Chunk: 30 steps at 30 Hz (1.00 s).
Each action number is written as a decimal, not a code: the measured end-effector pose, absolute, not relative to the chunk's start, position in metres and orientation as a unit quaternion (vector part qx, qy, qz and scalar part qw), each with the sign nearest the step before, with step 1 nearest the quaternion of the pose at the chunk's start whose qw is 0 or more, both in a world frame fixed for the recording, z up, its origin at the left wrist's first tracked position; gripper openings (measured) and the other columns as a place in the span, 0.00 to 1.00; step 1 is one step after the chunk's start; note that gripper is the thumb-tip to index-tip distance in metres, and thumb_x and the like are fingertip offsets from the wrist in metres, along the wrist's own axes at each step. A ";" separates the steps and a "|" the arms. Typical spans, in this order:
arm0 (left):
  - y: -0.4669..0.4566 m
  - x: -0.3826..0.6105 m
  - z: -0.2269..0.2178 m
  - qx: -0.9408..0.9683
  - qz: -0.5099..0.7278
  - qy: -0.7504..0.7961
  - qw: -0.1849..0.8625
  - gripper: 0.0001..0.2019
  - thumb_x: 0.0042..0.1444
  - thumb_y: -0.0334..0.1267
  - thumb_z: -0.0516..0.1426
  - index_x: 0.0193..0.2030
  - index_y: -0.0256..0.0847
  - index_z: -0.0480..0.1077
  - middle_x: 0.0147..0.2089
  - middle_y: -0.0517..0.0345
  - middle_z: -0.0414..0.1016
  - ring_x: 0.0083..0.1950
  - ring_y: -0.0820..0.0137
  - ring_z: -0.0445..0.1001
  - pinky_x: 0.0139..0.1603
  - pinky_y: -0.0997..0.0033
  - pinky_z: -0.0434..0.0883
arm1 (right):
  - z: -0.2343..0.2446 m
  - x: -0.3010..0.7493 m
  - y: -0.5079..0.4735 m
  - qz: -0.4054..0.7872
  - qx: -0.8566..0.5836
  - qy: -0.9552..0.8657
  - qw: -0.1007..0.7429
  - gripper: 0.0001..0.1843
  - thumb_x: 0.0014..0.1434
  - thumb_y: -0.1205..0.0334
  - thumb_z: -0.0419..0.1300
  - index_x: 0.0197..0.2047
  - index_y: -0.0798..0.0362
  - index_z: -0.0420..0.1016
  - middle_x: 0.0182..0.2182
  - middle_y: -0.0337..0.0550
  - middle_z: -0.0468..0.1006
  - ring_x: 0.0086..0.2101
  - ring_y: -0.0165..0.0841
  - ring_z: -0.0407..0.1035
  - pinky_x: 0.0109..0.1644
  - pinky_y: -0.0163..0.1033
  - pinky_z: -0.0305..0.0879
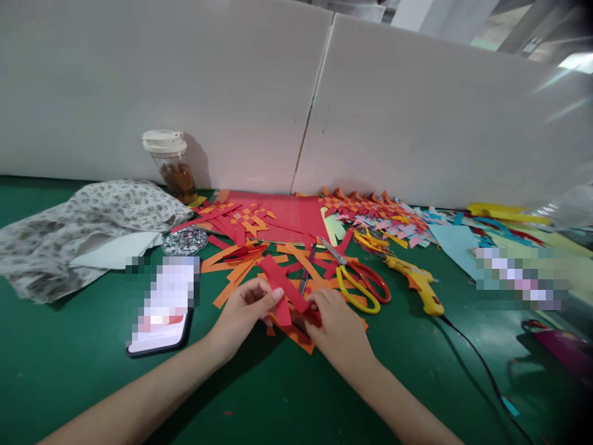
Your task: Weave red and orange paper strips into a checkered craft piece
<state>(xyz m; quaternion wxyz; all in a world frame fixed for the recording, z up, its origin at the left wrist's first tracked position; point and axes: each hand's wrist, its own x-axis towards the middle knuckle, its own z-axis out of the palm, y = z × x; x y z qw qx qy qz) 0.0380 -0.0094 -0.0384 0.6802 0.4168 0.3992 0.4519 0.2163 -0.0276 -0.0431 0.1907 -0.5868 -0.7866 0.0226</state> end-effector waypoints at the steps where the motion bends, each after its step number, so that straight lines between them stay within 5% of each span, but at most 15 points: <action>1: -0.008 0.037 -0.039 0.402 0.466 0.395 0.681 0.14 0.49 0.43 0.60 0.23 0.38 0.62 0.21 0.66 0.65 0.20 0.80 0.63 0.23 0.79 0.65 | -0.043 0.216 -0.027 0.033 -0.588 -0.785 0.190 0.07 0.53 0.58 0.58 0.30 0.51 0.65 0.28 0.41 0.71 0.32 0.37 0.66 0.31 0.38 0.61; 13: -0.004 0.035 -0.042 0.342 0.493 0.406 0.690 0.10 0.46 0.38 0.63 0.32 0.39 0.66 0.26 0.67 0.68 0.23 0.80 0.65 0.26 0.80 0.64 | -0.039 0.216 -0.024 0.123 -0.582 -0.769 0.234 0.09 0.52 0.59 0.60 0.25 0.51 0.66 0.24 0.37 0.72 0.29 0.34 0.67 0.29 0.36 0.60; 18: -0.004 0.034 -0.042 0.322 0.499 0.397 0.700 0.08 0.48 0.37 0.62 0.31 0.39 0.66 0.24 0.68 0.67 0.23 0.82 0.64 0.26 0.82 0.63 | -0.039 0.221 -0.022 0.218 -0.578 -0.724 0.307 0.05 0.53 0.61 0.60 0.34 0.50 0.70 0.25 0.37 0.73 0.25 0.31 0.67 0.27 0.35 0.64; 26: -0.004 0.032 -0.043 0.322 0.496 0.387 0.708 0.07 0.50 0.38 0.61 0.30 0.40 0.66 0.25 0.67 0.67 0.23 0.81 0.65 0.28 0.80 0.65 | -0.027 0.249 -0.008 0.164 -0.601 -0.589 0.515 0.09 0.57 0.55 0.55 0.37 0.51 0.71 0.34 0.45 0.76 0.35 0.36 0.72 0.39 0.41 0.69; 30: -0.003 0.033 -0.046 0.319 0.499 0.370 0.716 0.07 0.50 0.37 0.61 0.32 0.40 0.66 0.25 0.66 0.68 0.24 0.82 0.65 0.28 0.82 0.65 | -0.024 0.250 -0.008 0.040 -0.602 -0.544 0.583 0.08 0.56 0.57 0.56 0.37 0.51 0.71 0.53 0.49 0.67 0.51 0.41 0.63 0.53 0.49 0.61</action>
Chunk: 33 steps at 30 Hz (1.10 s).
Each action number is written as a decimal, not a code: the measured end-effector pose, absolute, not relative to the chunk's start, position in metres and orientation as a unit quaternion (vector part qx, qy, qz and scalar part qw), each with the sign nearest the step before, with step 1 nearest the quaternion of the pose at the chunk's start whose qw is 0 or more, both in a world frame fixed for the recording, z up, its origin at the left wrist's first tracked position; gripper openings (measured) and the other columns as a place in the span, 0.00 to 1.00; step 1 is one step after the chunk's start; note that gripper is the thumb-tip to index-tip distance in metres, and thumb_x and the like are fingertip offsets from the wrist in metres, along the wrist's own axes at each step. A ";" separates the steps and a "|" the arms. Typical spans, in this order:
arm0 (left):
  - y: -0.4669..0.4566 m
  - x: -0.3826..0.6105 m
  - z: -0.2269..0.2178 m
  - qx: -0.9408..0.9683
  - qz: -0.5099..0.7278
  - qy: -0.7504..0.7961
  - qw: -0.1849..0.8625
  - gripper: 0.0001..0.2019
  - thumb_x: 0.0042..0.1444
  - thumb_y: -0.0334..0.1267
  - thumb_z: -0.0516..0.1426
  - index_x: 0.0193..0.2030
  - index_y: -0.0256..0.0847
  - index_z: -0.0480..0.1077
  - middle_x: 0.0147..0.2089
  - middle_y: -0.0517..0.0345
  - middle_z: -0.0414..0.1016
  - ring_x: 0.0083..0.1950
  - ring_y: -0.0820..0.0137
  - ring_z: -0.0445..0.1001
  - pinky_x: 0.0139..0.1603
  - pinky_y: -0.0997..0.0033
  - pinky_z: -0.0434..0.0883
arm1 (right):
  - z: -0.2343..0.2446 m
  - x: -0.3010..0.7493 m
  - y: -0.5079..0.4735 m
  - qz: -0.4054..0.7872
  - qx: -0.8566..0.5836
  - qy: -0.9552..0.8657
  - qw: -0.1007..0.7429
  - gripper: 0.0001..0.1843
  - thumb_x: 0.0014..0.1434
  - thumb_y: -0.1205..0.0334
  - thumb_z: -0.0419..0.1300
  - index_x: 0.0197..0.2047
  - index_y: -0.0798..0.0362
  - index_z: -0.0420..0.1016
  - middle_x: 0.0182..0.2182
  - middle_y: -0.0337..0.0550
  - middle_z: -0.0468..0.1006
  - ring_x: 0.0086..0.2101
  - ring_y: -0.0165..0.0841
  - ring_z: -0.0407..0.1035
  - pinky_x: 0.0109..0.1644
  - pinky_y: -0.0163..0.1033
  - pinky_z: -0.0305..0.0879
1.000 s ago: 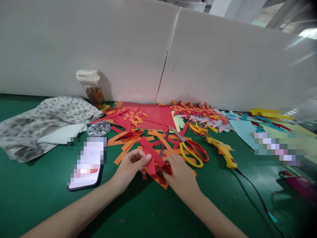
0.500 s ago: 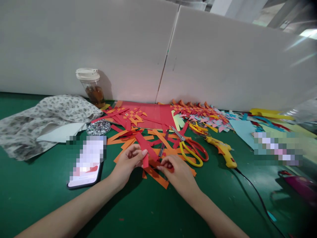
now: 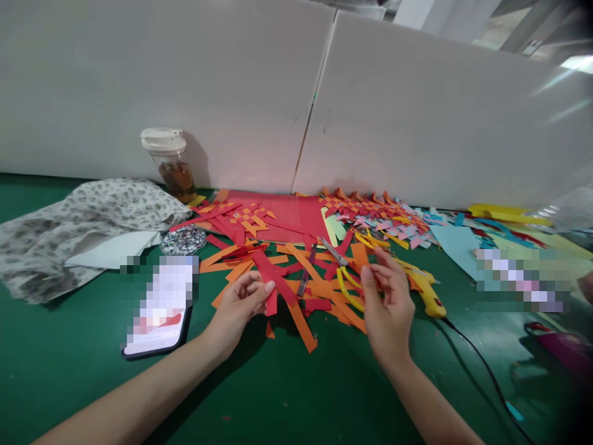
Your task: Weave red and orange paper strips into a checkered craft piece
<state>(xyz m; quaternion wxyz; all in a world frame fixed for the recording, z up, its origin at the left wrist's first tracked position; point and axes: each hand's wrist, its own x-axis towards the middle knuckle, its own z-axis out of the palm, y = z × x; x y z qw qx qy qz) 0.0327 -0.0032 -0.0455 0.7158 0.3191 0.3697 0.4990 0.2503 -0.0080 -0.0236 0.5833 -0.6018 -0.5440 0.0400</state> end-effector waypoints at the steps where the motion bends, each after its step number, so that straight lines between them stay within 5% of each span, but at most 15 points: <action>1: -0.003 0.033 -0.046 0.315 0.501 0.369 0.717 0.08 0.50 0.37 0.61 0.33 0.40 0.66 0.25 0.67 0.68 0.24 0.82 0.65 0.28 0.82 0.65 | -0.022 0.249 -0.009 0.004 -0.593 -0.564 0.574 0.07 0.56 0.58 0.57 0.36 0.51 0.73 0.57 0.47 0.63 0.55 0.42 0.58 0.57 0.51 0.55; 5: -0.002 0.034 -0.048 0.304 0.508 0.380 0.711 0.12 0.49 0.37 0.62 0.39 0.42 0.65 0.25 0.67 0.68 0.23 0.82 0.64 0.26 0.82 0.64 | -0.018 0.245 -0.013 0.116 -0.541 -0.611 0.566 0.04 0.51 0.61 0.63 0.33 0.47 0.77 0.58 0.37 0.61 0.60 0.42 0.49 0.61 0.55 0.44; 11: -0.003 0.035 -0.047 0.308 0.514 0.391 0.699 0.18 0.47 0.35 0.63 0.44 0.42 0.63 0.30 0.63 0.70 0.26 0.79 0.67 0.28 0.80 0.66 | -0.019 0.253 -0.007 0.579 -0.402 -0.357 0.613 0.05 0.51 0.55 0.62 0.30 0.45 0.76 0.48 0.40 0.74 0.53 0.40 0.62 0.54 0.52 0.59; 14: -0.004 0.036 -0.047 0.306 0.517 0.387 0.699 0.20 0.47 0.35 0.63 0.46 0.42 0.62 0.31 0.63 0.70 0.27 0.79 0.69 0.29 0.79 0.66 | -0.018 0.254 -0.006 0.629 -0.353 -0.318 0.616 0.05 0.51 0.56 0.62 0.31 0.46 0.74 0.45 0.38 0.75 0.50 0.35 0.64 0.52 0.45 0.62; 17: -0.004 0.035 -0.048 0.300 0.519 0.391 0.699 0.22 0.47 0.34 0.64 0.48 0.42 0.62 0.32 0.63 0.70 0.28 0.79 0.69 0.30 0.80 0.66 | -0.016 0.252 -0.009 0.663 -0.353 -0.288 0.594 0.05 0.52 0.58 0.62 0.30 0.49 0.72 0.31 0.34 0.76 0.32 0.25 0.70 0.46 0.37 0.66; 19: -0.004 0.035 -0.048 0.302 0.521 0.388 0.698 0.23 0.47 0.33 0.64 0.50 0.42 0.62 0.32 0.64 0.70 0.28 0.80 0.69 0.29 0.81 0.66 | -0.015 0.251 -0.011 0.682 -0.358 -0.280 0.574 0.07 0.55 0.58 0.60 0.28 0.50 0.69 0.18 0.29 0.69 0.18 0.20 0.61 0.40 0.32 0.67; 22: -0.004 0.035 -0.047 0.317 0.523 0.379 0.694 0.24 0.46 0.33 0.64 0.50 0.43 0.62 0.31 0.64 0.70 0.28 0.79 0.69 0.28 0.82 0.65 | -0.015 0.249 -0.013 0.687 -0.354 -0.287 0.566 0.10 0.58 0.58 0.58 0.26 0.50 0.67 0.12 0.26 0.59 0.14 0.20 0.52 0.35 0.31 0.66; 24: -0.004 0.035 -0.047 0.336 0.515 0.368 0.698 0.24 0.47 0.34 0.63 0.50 0.43 0.62 0.32 0.64 0.71 0.29 0.78 0.70 0.29 0.81 0.66 | -0.016 0.248 -0.013 0.670 -0.381 -0.301 0.562 0.09 0.56 0.56 0.59 0.27 0.50 0.67 0.15 0.29 0.64 0.18 0.21 0.59 0.37 0.32 0.66; 27: -0.005 0.036 -0.047 0.370 0.491 0.354 0.705 0.23 0.47 0.34 0.63 0.50 0.43 0.63 0.33 0.62 0.72 0.28 0.78 0.70 0.26 0.80 0.65 | -0.019 0.242 -0.014 0.627 -0.429 -0.372 0.534 0.07 0.51 0.57 0.63 0.28 0.49 0.70 0.36 0.37 0.75 0.38 0.28 0.69 0.46 0.35 0.63; 30: -0.007 0.038 -0.049 0.400 0.466 0.348 0.708 0.22 0.47 0.35 0.63 0.48 0.41 0.63 0.31 0.62 0.72 0.25 0.79 0.68 0.23 0.81 0.62 | -0.020 0.234 -0.018 0.617 -0.405 -0.498 0.456 0.05 0.50 0.59 0.64 0.27 0.49 0.73 0.54 0.39 0.66 0.54 0.35 0.58 0.57 0.43 0.54; 33: -0.007 0.039 -0.051 0.415 0.460 0.341 0.707 0.22 0.45 0.36 0.63 0.47 0.41 0.63 0.28 0.64 0.72 0.23 0.79 0.67 0.23 0.80 0.63 | -0.022 0.228 -0.024 0.583 -0.425 -0.583 0.373 0.05 0.49 0.58 0.65 0.27 0.49 0.74 0.54 0.40 0.66 0.56 0.37 0.56 0.58 0.45 0.50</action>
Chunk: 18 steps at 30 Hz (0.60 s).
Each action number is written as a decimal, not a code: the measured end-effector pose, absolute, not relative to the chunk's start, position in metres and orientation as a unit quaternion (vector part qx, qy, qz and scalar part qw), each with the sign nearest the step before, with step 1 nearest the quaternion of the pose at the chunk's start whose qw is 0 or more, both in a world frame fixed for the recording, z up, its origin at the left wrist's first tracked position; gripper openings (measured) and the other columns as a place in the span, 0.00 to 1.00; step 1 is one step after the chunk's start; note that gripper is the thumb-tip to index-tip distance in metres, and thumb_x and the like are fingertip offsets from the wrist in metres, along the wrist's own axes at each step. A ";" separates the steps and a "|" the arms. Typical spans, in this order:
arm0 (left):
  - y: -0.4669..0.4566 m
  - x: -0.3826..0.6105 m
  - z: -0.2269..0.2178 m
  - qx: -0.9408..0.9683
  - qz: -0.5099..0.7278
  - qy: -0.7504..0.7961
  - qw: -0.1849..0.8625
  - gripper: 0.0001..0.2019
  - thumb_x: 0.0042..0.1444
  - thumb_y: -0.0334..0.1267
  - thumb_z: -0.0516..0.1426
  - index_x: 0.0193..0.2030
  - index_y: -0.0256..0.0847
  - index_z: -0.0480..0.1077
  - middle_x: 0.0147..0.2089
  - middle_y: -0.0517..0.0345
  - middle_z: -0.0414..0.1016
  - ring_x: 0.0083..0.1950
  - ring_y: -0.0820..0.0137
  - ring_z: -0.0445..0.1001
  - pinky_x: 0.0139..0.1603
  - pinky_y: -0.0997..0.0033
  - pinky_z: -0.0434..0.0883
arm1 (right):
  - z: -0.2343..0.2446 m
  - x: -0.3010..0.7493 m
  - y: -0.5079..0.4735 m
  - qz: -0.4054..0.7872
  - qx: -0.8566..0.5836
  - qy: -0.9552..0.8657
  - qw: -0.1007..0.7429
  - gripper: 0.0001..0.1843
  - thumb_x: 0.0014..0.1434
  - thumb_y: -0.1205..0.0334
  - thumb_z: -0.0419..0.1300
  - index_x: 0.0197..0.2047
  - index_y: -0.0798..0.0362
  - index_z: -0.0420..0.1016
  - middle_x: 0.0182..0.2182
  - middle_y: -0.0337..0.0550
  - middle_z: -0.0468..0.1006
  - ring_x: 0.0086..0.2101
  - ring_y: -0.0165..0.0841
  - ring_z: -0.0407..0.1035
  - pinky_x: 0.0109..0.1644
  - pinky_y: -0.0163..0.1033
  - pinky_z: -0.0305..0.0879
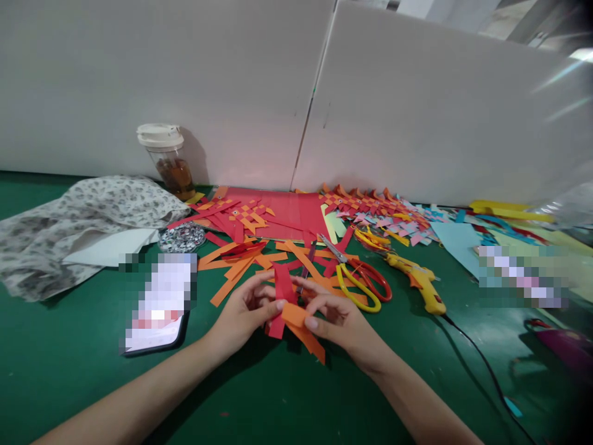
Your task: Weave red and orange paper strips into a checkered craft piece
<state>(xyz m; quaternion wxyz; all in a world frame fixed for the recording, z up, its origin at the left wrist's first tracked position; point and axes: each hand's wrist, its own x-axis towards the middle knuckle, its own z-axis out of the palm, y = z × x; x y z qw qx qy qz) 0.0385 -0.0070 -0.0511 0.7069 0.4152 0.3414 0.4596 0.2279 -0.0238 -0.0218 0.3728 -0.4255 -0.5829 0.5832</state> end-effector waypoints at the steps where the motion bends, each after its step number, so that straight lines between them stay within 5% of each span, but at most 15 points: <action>1: -0.007 0.039 -0.052 0.418 0.460 0.343 0.704 0.21 0.45 0.36 0.63 0.47 0.41 0.63 0.27 0.65 0.71 0.22 0.79 0.67 0.23 0.79 0.64 | -0.023 0.226 -0.025 0.567 -0.444 -0.598 0.351 0.05 0.48 0.58 0.65 0.28 0.49 0.74 0.50 0.42 0.70 0.53 0.37 0.60 0.57 0.44 0.52; 5: -0.006 0.038 -0.057 0.432 0.464 0.347 0.692 0.20 0.45 0.37 0.63 0.44 0.41 0.62 0.28 0.65 0.70 0.20 0.80 0.65 0.21 0.79 0.64 | -0.029 0.223 -0.026 0.562 -0.491 -0.575 0.336 0.09 0.48 0.55 0.64 0.29 0.51 0.74 0.28 0.38 0.74 0.32 0.30 0.68 0.38 0.36 0.63; 11: -0.010 0.038 -0.055 0.481 0.464 0.369 0.646 0.23 0.47 0.36 0.61 0.50 0.45 0.61 0.42 0.58 0.69 0.21 0.82 0.61 0.22 0.78 0.67 | -0.030 0.225 -0.023 0.565 -0.505 -0.526 0.386 0.09 0.46 0.56 0.66 0.28 0.52 0.74 0.26 0.35 0.73 0.28 0.26 0.66 0.34 0.31 0.62; 14: -0.012 0.038 -0.052 0.509 0.476 0.378 0.610 0.30 0.48 0.32 0.60 0.57 0.52 0.57 0.56 0.54 0.62 0.22 0.84 0.61 0.25 0.78 0.67 | -0.028 0.227 -0.025 0.619 -0.476 -0.525 0.338 0.10 0.44 0.57 0.67 0.27 0.54 0.74 0.24 0.34 0.72 0.25 0.24 0.63 0.30 0.30 0.60; 18: -0.014 0.038 -0.046 0.538 0.472 0.376 0.588 0.28 0.49 0.31 0.59 0.57 0.52 0.60 0.58 0.54 0.63 0.33 0.75 0.69 0.33 0.75 0.68 | -0.028 0.225 -0.028 0.667 -0.455 -0.514 0.289 0.11 0.43 0.58 0.68 0.26 0.55 0.74 0.23 0.35 0.71 0.23 0.23 0.62 0.26 0.30 0.57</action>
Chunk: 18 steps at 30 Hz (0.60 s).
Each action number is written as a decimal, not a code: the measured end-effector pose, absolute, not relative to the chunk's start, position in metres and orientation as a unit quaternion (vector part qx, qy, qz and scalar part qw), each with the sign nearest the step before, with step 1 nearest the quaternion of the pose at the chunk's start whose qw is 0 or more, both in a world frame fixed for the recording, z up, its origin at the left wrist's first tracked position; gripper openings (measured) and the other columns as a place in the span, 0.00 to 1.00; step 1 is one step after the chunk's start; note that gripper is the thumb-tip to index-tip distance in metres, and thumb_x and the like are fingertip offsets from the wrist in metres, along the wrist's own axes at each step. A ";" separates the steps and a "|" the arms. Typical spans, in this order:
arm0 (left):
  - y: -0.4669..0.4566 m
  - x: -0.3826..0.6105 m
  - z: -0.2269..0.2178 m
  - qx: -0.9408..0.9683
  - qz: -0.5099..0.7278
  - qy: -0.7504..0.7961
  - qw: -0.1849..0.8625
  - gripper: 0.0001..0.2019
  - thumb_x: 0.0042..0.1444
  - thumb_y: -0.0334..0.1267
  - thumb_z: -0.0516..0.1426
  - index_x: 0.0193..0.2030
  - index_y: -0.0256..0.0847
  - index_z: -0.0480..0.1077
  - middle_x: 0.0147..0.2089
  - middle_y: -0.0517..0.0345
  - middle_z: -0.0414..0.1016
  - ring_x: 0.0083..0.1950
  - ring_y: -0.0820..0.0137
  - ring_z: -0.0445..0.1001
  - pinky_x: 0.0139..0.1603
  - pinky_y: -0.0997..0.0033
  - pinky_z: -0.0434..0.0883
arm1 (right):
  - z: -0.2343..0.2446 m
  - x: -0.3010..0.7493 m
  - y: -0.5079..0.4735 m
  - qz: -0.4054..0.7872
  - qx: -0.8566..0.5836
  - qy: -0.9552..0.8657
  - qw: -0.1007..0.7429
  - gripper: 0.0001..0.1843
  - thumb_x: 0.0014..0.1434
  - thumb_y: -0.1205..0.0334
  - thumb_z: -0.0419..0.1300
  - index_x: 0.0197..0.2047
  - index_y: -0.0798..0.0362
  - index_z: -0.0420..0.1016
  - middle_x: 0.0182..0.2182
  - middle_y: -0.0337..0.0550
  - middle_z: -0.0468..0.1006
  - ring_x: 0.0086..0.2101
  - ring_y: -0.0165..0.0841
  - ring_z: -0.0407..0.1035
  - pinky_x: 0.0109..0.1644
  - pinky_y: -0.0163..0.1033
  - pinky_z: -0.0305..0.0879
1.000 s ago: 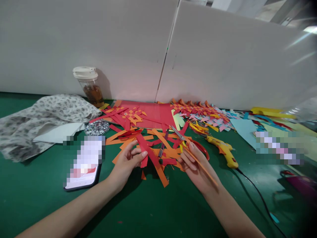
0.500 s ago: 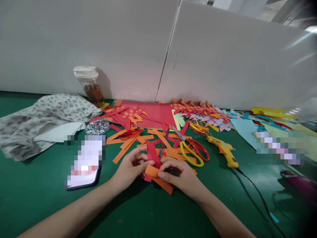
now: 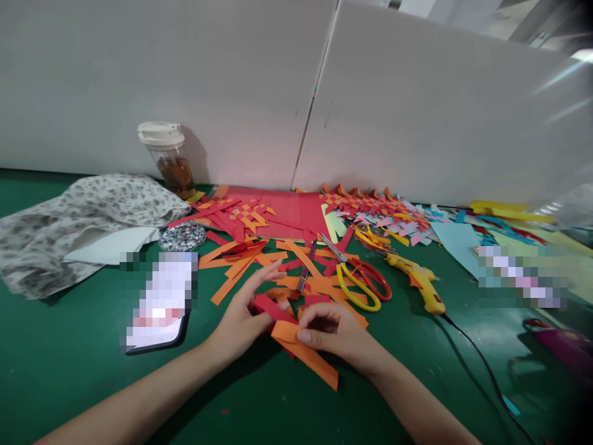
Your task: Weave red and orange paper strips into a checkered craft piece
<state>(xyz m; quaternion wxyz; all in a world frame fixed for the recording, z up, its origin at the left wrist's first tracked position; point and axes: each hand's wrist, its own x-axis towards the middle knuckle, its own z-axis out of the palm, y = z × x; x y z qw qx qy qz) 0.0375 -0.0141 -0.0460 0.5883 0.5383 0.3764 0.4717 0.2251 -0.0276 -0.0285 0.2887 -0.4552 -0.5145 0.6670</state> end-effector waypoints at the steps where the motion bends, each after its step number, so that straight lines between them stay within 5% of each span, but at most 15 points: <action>1: -0.015 0.037 -0.044 0.541 0.468 0.382 0.586 0.25 0.50 0.32 0.58 0.56 0.51 0.62 0.57 0.54 0.64 0.33 0.75 0.69 0.32 0.76 0.68 | -0.029 0.224 -0.028 0.664 -0.458 -0.508 0.301 0.11 0.43 0.57 0.68 0.26 0.55 0.74 0.23 0.35 0.71 0.23 0.23 0.62 0.27 0.30 0.57; 7: -0.017 0.037 -0.042 0.533 0.442 0.424 0.584 0.19 0.53 0.39 0.57 0.53 0.50 0.66 0.48 0.54 0.72 0.21 0.79 0.61 0.19 0.78 0.61 | -0.027 0.222 -0.023 0.631 -0.493 -0.458 0.386 0.10 0.45 0.58 0.67 0.26 0.54 0.73 0.22 0.34 0.70 0.24 0.23 0.62 0.28 0.30 0.57; 10: -0.014 0.037 -0.043 0.520 0.432 0.445 0.587 0.13 0.53 0.41 0.57 0.45 0.45 0.73 0.30 0.58 0.74 0.19 0.77 0.61 0.18 0.78 0.60 | -0.025 0.224 -0.023 0.626 -0.481 -0.444 0.424 0.10 0.45 0.59 0.67 0.26 0.53 0.71 0.24 0.33 0.70 0.27 0.24 0.65 0.31 0.29 0.59; 13: -0.011 0.036 -0.044 0.484 0.447 0.449 0.603 0.12 0.53 0.43 0.56 0.42 0.42 0.73 0.16 0.65 0.64 0.16 0.76 0.59 0.17 0.78 0.57 | -0.023 0.227 -0.023 0.657 -0.427 -0.435 0.444 0.11 0.49 0.56 0.64 0.28 0.53 0.67 0.27 0.34 0.72 0.27 0.25 0.69 0.32 0.31 0.63; 18: -0.010 0.036 -0.039 0.460 0.472 0.431 0.617 0.13 0.56 0.45 0.53 0.38 0.38 0.73 0.16 0.66 0.63 0.18 0.76 0.60 0.22 0.77 0.60 | -0.023 0.234 -0.024 0.739 -0.328 -0.427 0.404 0.14 0.54 0.53 0.59 0.31 0.51 0.59 0.20 0.35 0.75 0.14 0.25 0.66 0.18 0.28 0.58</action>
